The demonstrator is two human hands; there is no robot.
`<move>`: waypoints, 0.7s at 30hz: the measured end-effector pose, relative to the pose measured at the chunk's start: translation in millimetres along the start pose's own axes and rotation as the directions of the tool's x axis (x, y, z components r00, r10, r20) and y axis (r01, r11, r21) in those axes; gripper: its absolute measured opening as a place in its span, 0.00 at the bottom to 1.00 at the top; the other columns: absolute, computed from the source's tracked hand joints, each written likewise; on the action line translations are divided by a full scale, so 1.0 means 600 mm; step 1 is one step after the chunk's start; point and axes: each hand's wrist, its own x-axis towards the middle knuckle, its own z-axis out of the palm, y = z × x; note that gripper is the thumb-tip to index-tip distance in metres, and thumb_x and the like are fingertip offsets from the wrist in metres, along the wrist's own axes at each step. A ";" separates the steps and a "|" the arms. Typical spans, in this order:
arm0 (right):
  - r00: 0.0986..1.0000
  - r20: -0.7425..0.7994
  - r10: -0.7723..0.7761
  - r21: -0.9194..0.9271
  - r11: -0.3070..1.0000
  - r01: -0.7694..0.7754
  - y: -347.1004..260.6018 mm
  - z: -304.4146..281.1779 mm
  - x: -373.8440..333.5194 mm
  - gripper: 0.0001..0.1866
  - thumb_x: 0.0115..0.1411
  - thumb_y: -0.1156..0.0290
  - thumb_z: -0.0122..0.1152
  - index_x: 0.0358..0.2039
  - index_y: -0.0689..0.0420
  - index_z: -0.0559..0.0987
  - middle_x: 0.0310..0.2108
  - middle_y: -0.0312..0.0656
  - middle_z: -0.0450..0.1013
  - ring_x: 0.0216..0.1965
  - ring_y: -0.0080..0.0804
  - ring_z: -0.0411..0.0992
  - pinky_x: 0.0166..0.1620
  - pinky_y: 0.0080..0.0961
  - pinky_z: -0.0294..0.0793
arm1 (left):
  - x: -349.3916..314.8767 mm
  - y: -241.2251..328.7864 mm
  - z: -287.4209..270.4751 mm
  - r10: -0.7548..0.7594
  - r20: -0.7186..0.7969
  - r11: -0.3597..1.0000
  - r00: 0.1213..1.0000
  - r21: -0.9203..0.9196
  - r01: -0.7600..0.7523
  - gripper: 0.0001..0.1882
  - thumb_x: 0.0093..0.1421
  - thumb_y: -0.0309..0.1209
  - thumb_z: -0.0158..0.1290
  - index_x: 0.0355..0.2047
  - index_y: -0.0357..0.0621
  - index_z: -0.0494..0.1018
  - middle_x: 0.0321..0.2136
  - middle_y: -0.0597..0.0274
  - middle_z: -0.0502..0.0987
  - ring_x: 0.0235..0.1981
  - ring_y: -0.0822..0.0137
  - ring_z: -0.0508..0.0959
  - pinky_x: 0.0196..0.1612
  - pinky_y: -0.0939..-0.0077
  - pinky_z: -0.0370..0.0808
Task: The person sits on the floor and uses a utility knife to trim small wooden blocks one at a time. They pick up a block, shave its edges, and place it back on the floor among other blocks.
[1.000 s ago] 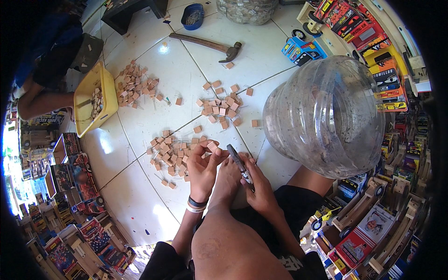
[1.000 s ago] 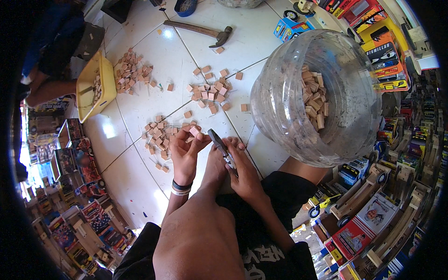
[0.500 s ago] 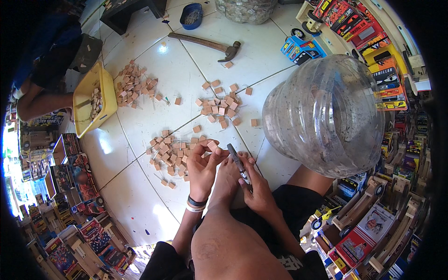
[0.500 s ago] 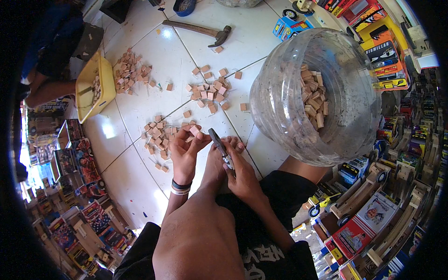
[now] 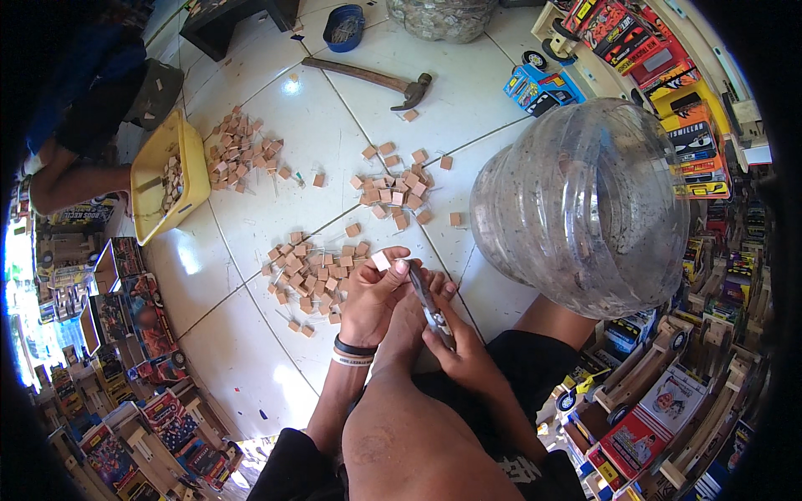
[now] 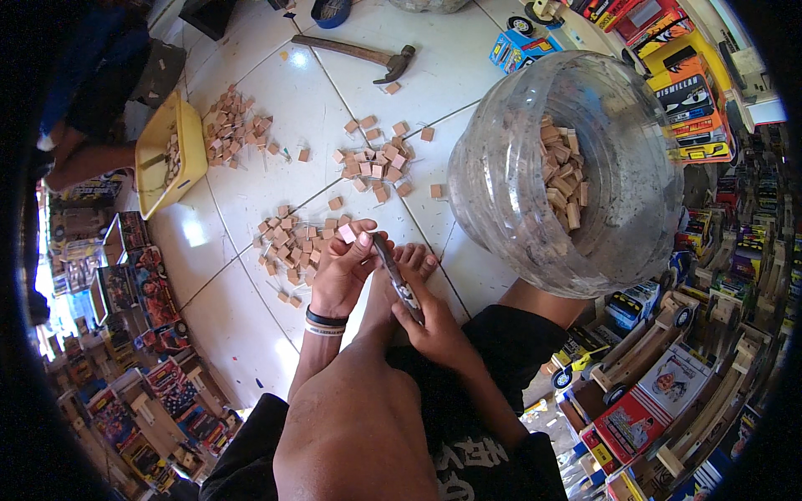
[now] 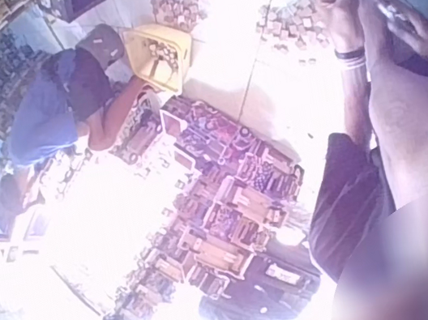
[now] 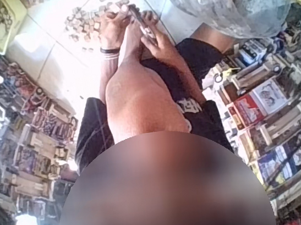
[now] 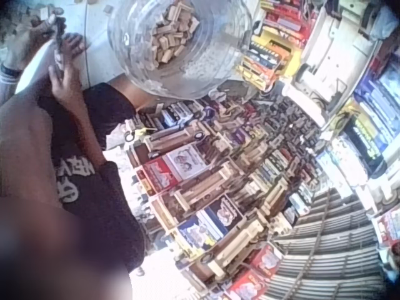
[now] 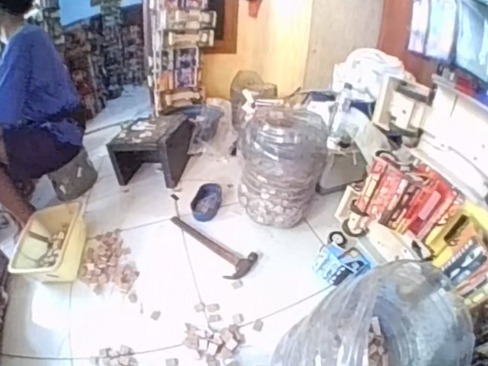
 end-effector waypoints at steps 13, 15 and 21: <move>0.949 0.315 0.023 0.667 0.706 -0.238 -0.002 -0.015 -0.003 0.24 0.76 0.67 0.56 0.68 0.55 0.64 0.34 0.34 0.67 0.34 0.23 0.67 0.41 0.29 0.73 | 0.010 0.006 0.006 -0.069 0.013 0.998 0.998 -0.002 0.069 0.17 0.72 0.37 0.60 0.55 0.43 0.76 0.40 0.65 0.81 0.39 0.71 0.82 0.44 0.73 0.80; 0.949 0.314 0.025 0.699 0.671 -0.249 -0.004 -0.016 -0.003 0.26 0.76 0.67 0.56 0.70 0.55 0.62 0.35 0.35 0.67 0.35 0.24 0.68 0.42 0.29 0.73 | 0.012 0.001 0.003 -0.024 0.004 0.996 1.000 -0.089 0.025 0.16 0.72 0.37 0.59 0.54 0.43 0.76 0.40 0.65 0.81 0.40 0.70 0.82 0.48 0.71 0.81; 0.936 0.319 0.150 0.494 0.817 -0.299 0.005 -0.044 -0.001 0.34 0.76 0.67 0.57 0.77 0.51 0.55 0.45 0.40 0.75 0.46 0.28 0.75 0.48 0.30 0.76 | 0.020 -0.002 -0.015 0.086 -0.028 0.996 0.996 -0.023 -0.087 0.11 0.72 0.31 0.59 0.51 0.41 0.79 0.40 0.63 0.83 0.41 0.69 0.83 0.49 0.72 0.81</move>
